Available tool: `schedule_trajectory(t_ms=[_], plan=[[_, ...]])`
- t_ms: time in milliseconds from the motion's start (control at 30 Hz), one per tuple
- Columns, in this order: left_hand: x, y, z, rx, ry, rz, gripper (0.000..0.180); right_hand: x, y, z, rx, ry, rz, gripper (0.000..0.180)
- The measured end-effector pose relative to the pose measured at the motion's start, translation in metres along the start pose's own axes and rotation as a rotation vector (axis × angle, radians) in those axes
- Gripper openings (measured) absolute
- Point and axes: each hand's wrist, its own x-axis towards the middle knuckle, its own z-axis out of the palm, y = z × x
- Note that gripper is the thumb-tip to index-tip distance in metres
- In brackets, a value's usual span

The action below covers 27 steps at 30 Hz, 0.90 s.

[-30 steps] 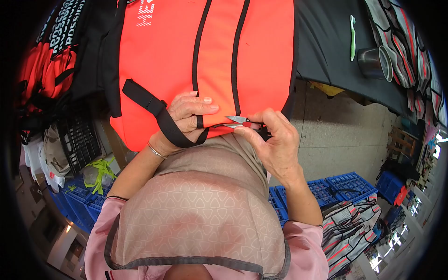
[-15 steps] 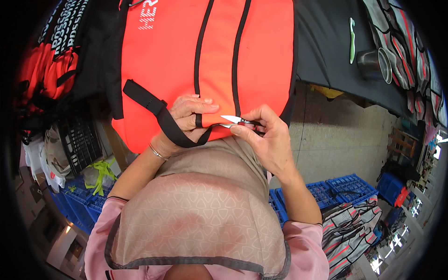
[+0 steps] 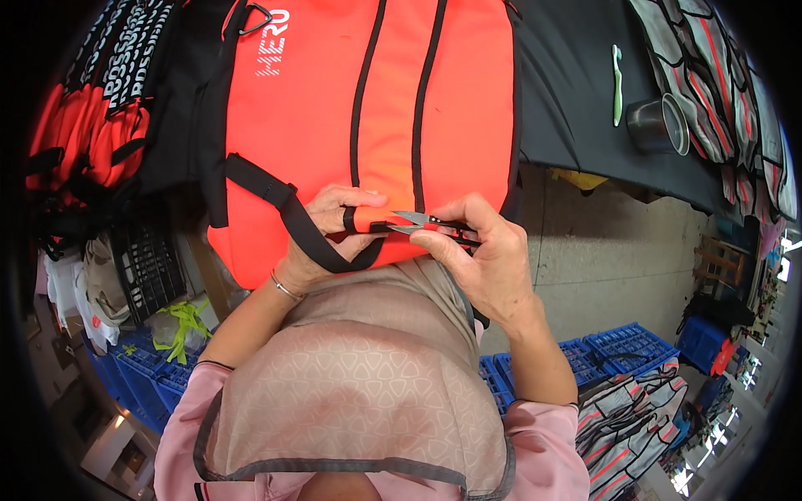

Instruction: Inspecting and finishing components of a red backpack in a factory setting.

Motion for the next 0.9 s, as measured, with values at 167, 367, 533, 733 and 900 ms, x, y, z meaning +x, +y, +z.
schedule_trajectory(t_ms=[167,367,533,733,900], plan=[[0.000,-0.004,0.000,0.045,0.004,0.049,0.030,0.013,-0.006,-0.004,-0.237,-0.016,-0.173,0.032],[-0.002,-0.007,0.001,0.032,0.006,0.055,0.032,0.017,0.002,-0.005,-0.338,-0.082,-0.244,0.029],[-0.002,-0.005,0.001,-0.011,0.015,0.045,0.032,0.016,0.005,-0.005,0.037,-0.106,0.001,0.023],[-0.004,-0.008,0.003,-0.012,0.025,0.058,0.032,0.017,0.005,-0.003,0.041,-0.112,0.023,0.024],[-0.003,-0.011,0.004,0.049,0.046,0.158,0.030,0.016,0.001,-0.008,-0.041,-0.134,-0.013,0.023]])
